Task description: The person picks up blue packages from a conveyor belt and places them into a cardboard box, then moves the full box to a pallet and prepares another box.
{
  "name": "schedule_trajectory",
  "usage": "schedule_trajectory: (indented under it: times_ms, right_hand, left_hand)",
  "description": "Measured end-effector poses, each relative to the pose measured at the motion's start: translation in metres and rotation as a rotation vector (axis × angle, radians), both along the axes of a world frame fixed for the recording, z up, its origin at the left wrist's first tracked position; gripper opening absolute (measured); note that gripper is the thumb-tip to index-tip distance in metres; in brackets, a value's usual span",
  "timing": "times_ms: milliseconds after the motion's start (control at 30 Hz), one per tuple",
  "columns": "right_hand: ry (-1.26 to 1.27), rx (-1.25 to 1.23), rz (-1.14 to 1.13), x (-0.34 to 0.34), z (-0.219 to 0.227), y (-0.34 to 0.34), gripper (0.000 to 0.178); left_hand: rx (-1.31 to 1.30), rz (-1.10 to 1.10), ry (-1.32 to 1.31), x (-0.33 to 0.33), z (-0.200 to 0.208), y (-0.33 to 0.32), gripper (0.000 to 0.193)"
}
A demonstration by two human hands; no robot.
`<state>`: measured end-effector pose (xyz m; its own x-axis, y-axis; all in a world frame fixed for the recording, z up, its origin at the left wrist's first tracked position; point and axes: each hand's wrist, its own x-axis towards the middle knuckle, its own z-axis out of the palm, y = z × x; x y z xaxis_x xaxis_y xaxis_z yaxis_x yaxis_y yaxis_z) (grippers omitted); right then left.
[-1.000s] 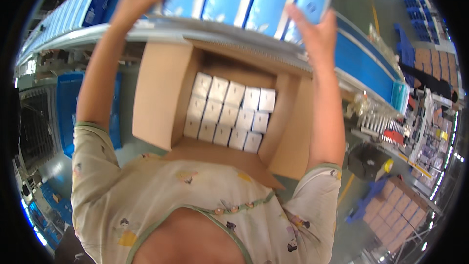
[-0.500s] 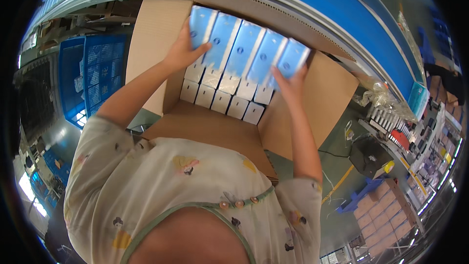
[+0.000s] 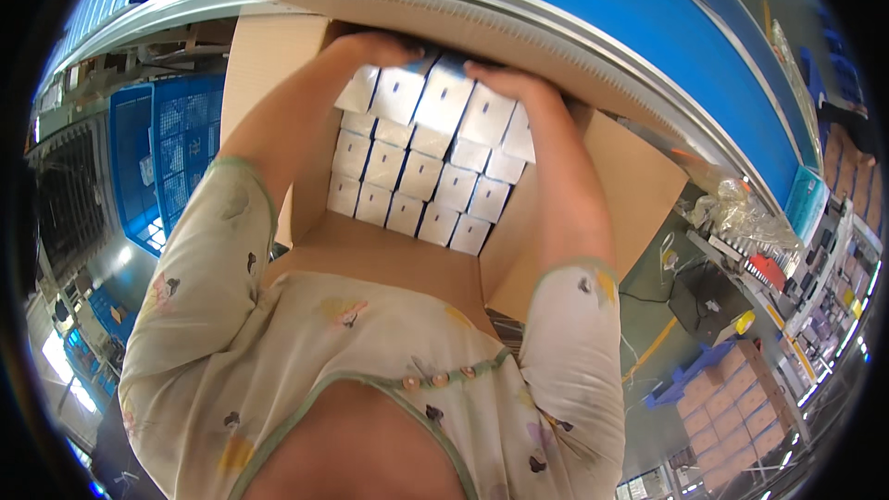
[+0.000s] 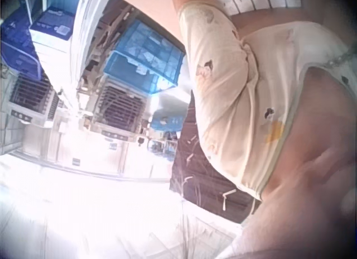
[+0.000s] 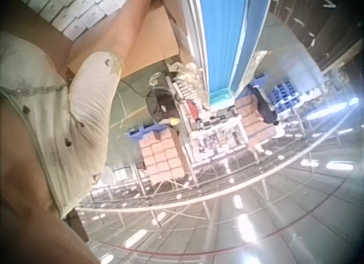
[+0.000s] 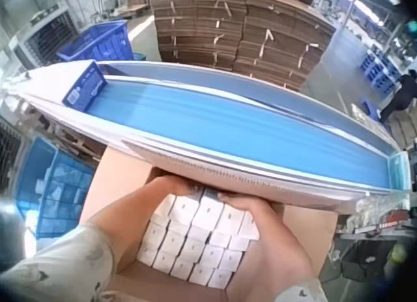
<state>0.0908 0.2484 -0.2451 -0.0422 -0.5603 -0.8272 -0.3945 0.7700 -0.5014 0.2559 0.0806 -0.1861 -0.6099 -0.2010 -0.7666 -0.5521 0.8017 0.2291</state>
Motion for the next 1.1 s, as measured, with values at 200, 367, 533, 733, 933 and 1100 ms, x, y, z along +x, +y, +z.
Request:
schedule_trajectory:
  times_ms: [200,367,533,733,933,1100]
  right_hand:
    - [0.752,-0.429,0.096,0.049,0.082,0.066,0.052]
    - [0.458,-0.280,0.207,0.072,0.058,0.090,0.058]
    - [0.336,-0.494,-0.163,0.062,0.129,0.120,0.040]
    - [0.416,-0.569,-0.294,0.099,0.201,0.111,0.022]
    - [0.531,-0.584,-0.295,0.132,0.263,0.079,0.022]
    - [0.671,-0.607,-0.334,0.132,0.312,0.050,0.023]
  left_hand:
    - [-0.496,-0.257,0.426,0.060,0.055,0.032,0.042]
    - [-0.424,-0.337,0.024,0.060,-0.002,0.023,0.050]
    - [0.301,0.011,0.492,0.104,0.145,-0.030,0.045]
    - [-0.715,0.581,1.267,0.179,0.229,-0.225,0.037]
    - [-1.095,0.903,0.630,0.228,0.218,-0.354,0.045]
    - [-0.787,0.811,0.608,0.192,0.225,-0.335,0.073]
